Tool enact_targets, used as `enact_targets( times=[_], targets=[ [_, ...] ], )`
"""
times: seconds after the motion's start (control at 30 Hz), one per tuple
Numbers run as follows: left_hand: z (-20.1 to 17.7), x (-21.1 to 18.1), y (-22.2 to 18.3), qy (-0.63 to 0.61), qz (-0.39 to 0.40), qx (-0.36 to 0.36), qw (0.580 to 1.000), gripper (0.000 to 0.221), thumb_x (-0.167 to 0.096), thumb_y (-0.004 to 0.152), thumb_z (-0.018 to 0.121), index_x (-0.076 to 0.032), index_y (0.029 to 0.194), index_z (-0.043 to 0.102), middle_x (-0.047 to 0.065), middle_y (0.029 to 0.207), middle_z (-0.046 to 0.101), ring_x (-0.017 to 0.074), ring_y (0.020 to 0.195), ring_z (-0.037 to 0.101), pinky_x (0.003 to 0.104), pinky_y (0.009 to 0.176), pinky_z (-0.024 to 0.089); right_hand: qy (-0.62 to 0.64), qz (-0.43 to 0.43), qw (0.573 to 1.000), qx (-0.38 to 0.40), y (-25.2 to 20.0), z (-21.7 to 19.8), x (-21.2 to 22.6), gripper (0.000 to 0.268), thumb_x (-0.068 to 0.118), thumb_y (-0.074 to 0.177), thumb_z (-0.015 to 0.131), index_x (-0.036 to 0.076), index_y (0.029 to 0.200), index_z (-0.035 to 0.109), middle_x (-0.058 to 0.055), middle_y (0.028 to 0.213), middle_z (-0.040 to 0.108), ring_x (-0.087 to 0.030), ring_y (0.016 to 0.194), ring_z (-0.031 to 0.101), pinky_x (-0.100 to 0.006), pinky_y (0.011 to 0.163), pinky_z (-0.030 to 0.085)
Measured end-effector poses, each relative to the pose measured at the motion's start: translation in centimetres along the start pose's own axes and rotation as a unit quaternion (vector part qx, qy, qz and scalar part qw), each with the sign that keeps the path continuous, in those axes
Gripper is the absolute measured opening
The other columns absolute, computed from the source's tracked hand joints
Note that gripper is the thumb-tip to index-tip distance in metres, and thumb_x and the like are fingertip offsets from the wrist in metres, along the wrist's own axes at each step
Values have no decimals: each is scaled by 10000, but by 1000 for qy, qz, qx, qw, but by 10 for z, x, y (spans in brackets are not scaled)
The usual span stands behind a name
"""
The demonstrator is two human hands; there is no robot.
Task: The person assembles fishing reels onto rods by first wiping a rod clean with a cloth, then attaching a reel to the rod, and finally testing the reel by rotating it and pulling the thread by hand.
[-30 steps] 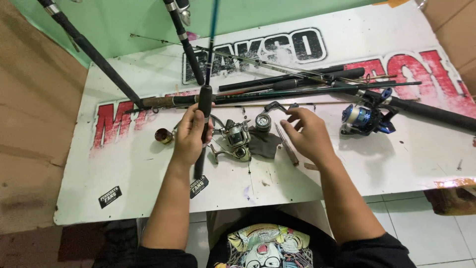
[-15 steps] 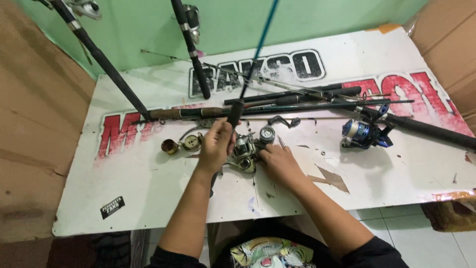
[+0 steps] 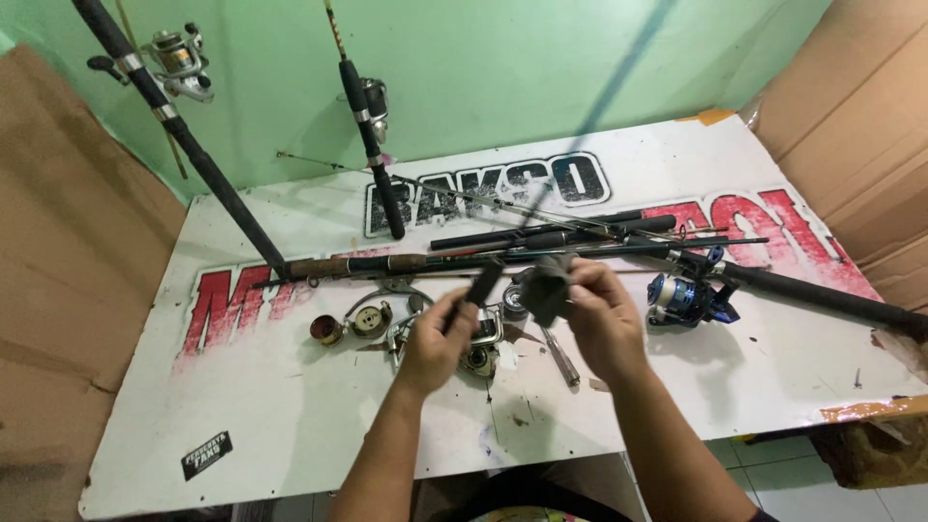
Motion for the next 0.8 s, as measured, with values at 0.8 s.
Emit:
enact_targets(
  times=[0.8],
  targets=[
    [9, -39, -63, 285, 30, 1, 958, 465, -382, 911, 716, -96, 1275, 668, 84, 920, 771, 223, 737, 749, 377, 594, 568, -1, -58, 993, -104, -13, -7, 0, 226, 36, 978, 666, -7, 1200, 663, -165, 1109, 746, -204, 1027, 736, -328, 920, 601]
  ],
)
Point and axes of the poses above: each hand's wrist, its own y-axis towards the middle knuckle, its own z-axis out of the palm, x = y × z, the point moved 5 cm from there along y, towards the middle knuckle
